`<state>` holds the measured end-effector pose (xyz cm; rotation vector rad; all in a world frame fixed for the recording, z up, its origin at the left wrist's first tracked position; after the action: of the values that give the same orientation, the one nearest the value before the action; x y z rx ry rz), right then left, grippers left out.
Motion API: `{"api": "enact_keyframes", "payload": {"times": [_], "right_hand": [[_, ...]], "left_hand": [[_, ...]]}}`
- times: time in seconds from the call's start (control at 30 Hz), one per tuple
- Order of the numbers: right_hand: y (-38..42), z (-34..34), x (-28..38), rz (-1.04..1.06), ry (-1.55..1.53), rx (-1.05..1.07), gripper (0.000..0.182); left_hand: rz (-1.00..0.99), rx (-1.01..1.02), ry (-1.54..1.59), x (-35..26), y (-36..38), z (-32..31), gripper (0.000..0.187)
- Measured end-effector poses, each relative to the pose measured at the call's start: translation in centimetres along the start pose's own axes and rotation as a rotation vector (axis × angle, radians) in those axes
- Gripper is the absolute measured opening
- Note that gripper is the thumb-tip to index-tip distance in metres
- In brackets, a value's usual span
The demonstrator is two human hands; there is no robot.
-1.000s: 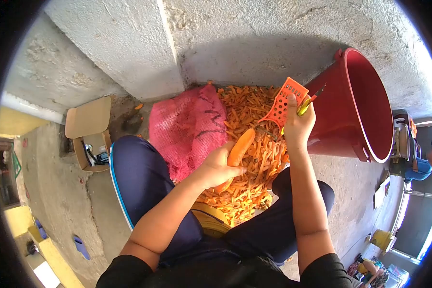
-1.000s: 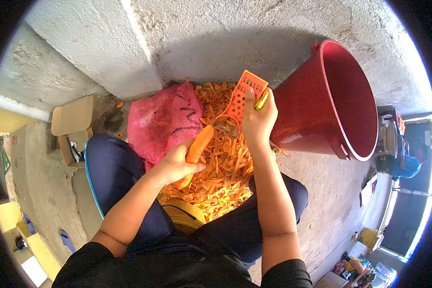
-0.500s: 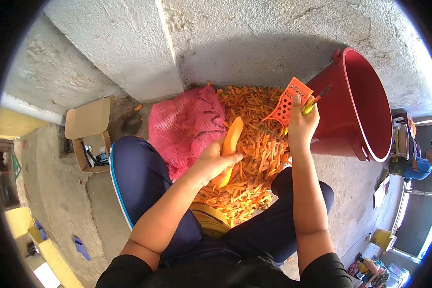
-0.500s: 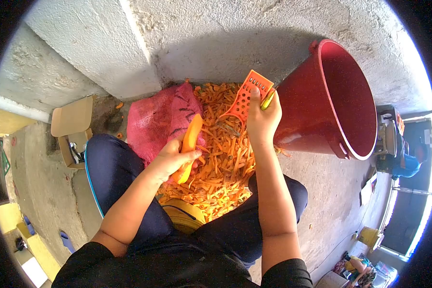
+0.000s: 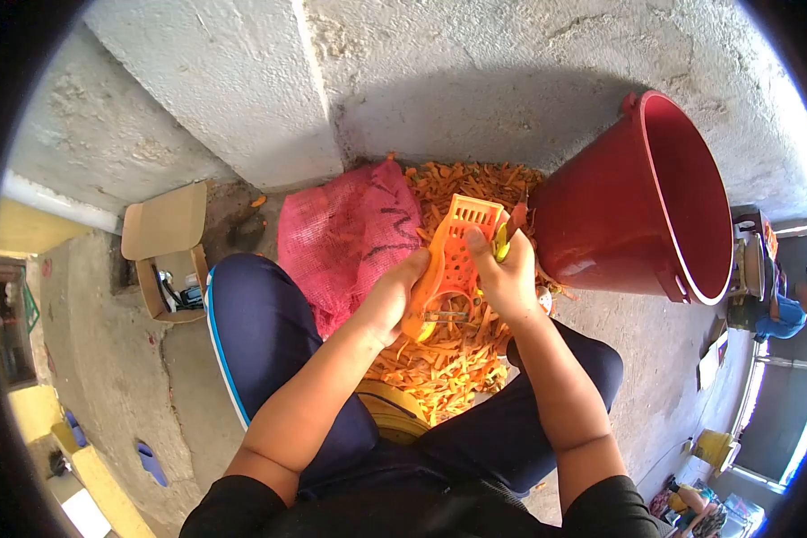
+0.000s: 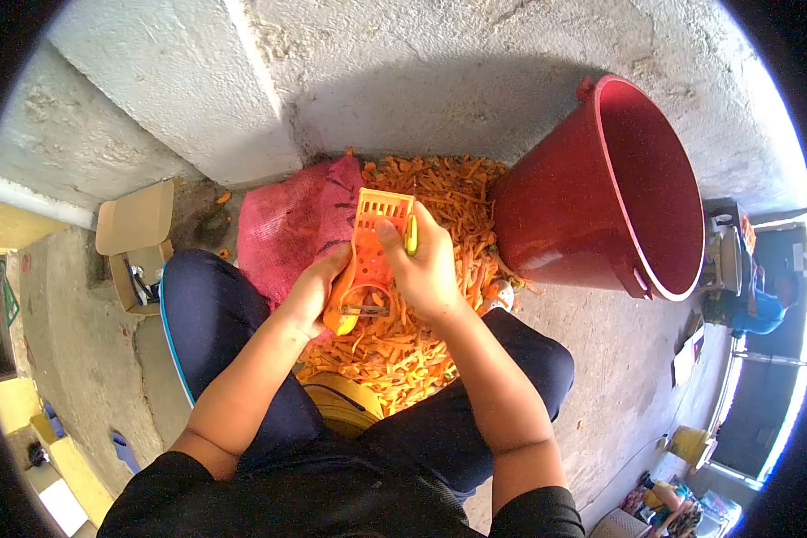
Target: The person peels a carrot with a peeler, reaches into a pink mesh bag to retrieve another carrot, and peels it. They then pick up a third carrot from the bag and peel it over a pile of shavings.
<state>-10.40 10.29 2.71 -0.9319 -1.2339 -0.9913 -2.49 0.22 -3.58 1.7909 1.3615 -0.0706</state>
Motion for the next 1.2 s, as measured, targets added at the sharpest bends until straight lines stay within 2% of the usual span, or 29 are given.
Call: {"api": "enact_keyframes", "payload": {"times": [0.07, 0.17, 0.2, 0.33, 0.47, 0.57, 0.67, 0.77, 0.87, 0.9, 0.97, 1.0, 1.13, 1.2], "right_hand": [[-0.4, 0.5, 0.1, 0.007, -0.015, 0.068, 0.018], [-0.7, 1.1, 1.0, -0.012, 0.150, 0.154, 0.018], [-0.8, 1.2, 0.6, 0.019, 0.170, 0.133, 0.017], [-0.6, 0.6, 0.4, -0.094, -0.119, -0.022, 0.015], [0.8, -1.0, -0.1, -0.029, -0.053, -0.014, 0.014], [1.6, -2.0, 0.6, 0.090, 0.054, -0.017, 0.012], [1.6, -1.9, -0.2, 0.085, 0.122, -0.052, 0.013], [1.5, -1.7, 0.1, 0.067, 0.151, -0.117, 0.013], [0.6, -0.6, -0.4, 0.168, 0.289, -0.214, 0.015], [0.1, 0.0, -0.6, 0.188, 0.358, -0.251, 0.016], [-1.9, 1.5, 0.0, 0.174, 0.215, -0.409, 0.017], [-2.5, 2.0, 0.1, 0.177, 0.192, -0.421, 0.018], [-3.2, 2.6, -0.1, 0.249, 0.260, -0.497, 0.020], [-4.4, 4.1, -0.9, 0.309, 0.308, -0.613, 0.018]], "left_hand": [[-0.008, -0.025, -0.034, -0.3, 0.3, 0.0, 0.035], [-0.025, 0.102, -0.018, -0.2, -0.4, 1.1, 0.034], [-0.026, 0.069, 0.029, -0.3, -0.5, 1.0, 0.034], [-0.014, -0.027, 0.119, -0.5, -0.1, 0.2, 0.033], [0.045, -0.073, 0.220, -0.6, 0.4, -1.1, 0.032], [-0.005, -0.024, 0.127, -0.3, 0.4, -0.7, 0.039], [-0.004, -0.058, 0.078, -0.2, 0.6, -1.1, 0.040], [-0.016, -0.019, 0.096, 0.3, 0.1, -0.3, 0.032], [0.033, 0.256, 0.170, 0.1, 0.5, 0.1, 0.033], [0.040, 0.172, 0.088, 0.7, 0.6, 0.1, 0.034], [0.054, 0.007, -0.075, 2.3, 1.1, -0.6, 0.036], [0.014, 0.034, -0.084, 1.2, 2.7, -2.2, 0.035], [0.101, 0.074, -0.074, 0.9, 2.1, -1.7, 0.031], [0.015, 0.187, -0.170, 0.9, 1.7, -1.4, 0.031]]}}
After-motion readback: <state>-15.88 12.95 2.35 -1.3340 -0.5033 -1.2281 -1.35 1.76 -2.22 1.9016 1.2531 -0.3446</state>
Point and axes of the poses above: each hand's wrist, its own y-axis away from the middle knuckle, its own z-axis out of the back of the hand, x = y × z, the point moved 3 cm from there along -y, towards the middle knuckle, and after that the axes turned 8 degrees about -x, right-handed, at the moved point
